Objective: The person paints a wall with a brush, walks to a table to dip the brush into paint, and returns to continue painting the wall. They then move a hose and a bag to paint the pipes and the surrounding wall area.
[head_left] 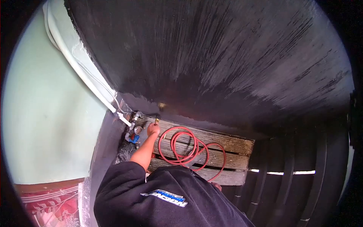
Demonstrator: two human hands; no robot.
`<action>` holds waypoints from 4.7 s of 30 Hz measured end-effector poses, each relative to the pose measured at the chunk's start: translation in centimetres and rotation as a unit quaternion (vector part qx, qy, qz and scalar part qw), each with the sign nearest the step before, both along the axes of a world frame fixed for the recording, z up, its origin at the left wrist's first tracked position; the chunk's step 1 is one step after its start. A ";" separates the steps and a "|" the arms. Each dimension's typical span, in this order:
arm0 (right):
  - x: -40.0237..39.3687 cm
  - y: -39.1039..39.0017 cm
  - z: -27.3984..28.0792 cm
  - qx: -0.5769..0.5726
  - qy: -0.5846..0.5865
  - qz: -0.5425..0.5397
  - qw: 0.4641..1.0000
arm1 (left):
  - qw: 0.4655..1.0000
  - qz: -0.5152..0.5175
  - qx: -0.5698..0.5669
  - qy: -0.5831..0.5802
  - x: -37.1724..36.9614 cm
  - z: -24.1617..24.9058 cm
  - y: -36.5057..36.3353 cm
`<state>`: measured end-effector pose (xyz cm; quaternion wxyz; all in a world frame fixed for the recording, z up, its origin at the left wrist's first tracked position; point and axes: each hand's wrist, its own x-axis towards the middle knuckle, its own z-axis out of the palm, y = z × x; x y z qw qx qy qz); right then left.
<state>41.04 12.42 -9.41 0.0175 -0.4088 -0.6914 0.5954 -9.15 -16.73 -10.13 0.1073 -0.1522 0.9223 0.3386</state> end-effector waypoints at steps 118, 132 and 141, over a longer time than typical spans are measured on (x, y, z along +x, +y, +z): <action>1.3 0.7 -12.3 0.084 -0.121 0.043 0.988 | 0.994 -0.088 -0.011 0.058 -1.8 8.2 -2.3; 1.2 -0.5 -6.8 -0.024 -0.130 -0.097 0.986 | 0.906 0.042 0.172 0.384 0.5 16.0 -0.2; 2.2 -1.3 -4.5 0.113 -0.119 -0.040 0.986 | 0.981 0.112 0.159 0.022 -2.4 -0.5 0.9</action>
